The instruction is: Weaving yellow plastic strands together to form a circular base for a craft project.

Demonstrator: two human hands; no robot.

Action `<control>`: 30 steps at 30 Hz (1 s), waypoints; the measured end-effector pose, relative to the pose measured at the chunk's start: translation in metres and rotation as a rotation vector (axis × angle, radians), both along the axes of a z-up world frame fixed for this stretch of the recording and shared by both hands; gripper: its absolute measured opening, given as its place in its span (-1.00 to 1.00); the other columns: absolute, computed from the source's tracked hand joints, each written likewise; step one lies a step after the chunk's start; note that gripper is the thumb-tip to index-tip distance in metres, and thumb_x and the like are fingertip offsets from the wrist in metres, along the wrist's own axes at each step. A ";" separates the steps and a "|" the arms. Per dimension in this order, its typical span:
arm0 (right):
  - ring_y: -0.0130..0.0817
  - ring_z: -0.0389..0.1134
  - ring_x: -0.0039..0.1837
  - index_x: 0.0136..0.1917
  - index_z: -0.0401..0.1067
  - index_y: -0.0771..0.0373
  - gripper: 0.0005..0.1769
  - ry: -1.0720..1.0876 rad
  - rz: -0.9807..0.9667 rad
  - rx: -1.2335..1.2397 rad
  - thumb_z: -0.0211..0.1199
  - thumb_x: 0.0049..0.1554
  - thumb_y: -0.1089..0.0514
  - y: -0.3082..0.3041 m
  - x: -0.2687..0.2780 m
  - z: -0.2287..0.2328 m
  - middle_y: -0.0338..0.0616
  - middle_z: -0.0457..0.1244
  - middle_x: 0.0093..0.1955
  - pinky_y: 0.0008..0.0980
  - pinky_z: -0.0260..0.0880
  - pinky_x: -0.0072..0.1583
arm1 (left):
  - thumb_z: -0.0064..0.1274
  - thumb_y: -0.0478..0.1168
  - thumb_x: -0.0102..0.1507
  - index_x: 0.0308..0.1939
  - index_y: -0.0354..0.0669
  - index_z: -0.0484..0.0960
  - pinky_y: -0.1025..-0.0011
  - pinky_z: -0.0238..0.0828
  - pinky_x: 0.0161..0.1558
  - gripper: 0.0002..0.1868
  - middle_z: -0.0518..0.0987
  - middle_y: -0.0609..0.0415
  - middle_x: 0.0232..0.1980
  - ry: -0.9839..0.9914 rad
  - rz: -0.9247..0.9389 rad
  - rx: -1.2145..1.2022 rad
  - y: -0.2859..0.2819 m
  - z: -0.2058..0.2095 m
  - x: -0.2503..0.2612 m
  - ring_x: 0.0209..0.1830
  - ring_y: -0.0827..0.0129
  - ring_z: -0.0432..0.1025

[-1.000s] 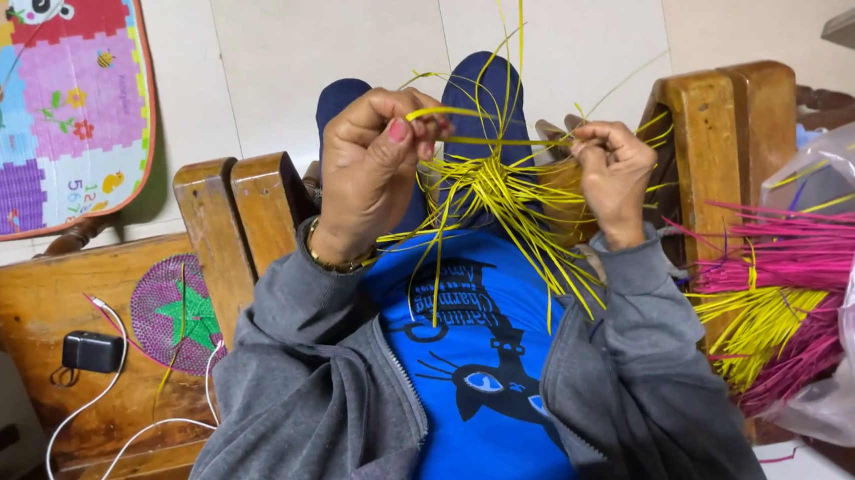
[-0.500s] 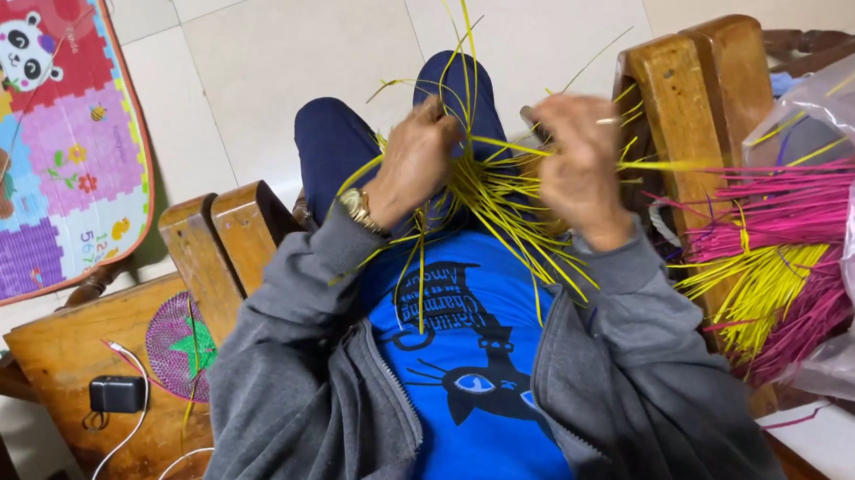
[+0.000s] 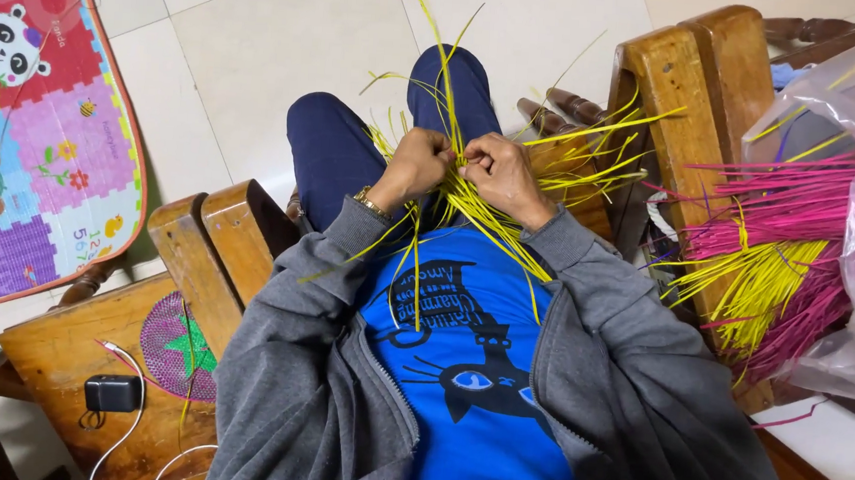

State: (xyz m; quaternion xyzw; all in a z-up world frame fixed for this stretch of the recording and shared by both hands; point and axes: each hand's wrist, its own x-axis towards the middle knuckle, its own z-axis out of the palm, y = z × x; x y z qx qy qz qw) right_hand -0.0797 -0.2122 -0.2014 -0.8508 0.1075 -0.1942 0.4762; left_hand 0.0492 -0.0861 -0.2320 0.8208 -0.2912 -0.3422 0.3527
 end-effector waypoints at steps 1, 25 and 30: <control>-0.27 0.35 -0.28 -0.21 0.50 0.28 -0.82 0.010 0.015 -0.003 0.33 -0.16 0.32 0.001 -0.001 -0.001 -0.10 0.31 -0.33 -0.36 0.38 -0.26 | -0.01 -0.22 0.14 -0.38 -0.06 0.69 0.21 0.45 -0.25 -0.85 0.60 -0.07 -0.43 0.054 0.036 -0.022 0.003 -0.008 -0.002 -0.29 0.06 0.53; -0.10 0.35 -0.20 -0.08 0.47 0.36 -0.82 -0.123 0.126 0.149 0.31 -0.01 0.42 0.017 -0.008 0.005 0.04 0.26 -0.22 -0.29 0.37 -0.24 | 0.01 -0.31 0.09 -0.39 -0.15 0.67 0.14 0.45 -0.26 -0.88 0.52 -0.14 -0.39 -0.274 -0.086 -0.257 0.022 -0.007 -0.034 -0.29 -0.11 0.48; 0.00 0.33 -0.09 -0.14 0.51 0.29 -0.83 -0.202 0.189 -0.098 0.21 0.03 0.46 0.025 -0.023 0.025 -0.01 0.30 -0.14 -0.17 0.36 -0.02 | -0.05 -0.27 0.14 -0.33 -0.14 0.68 0.35 0.44 -0.25 -0.82 0.61 -0.01 -0.39 0.214 0.045 -0.260 0.029 -0.040 -0.029 -0.31 0.32 0.50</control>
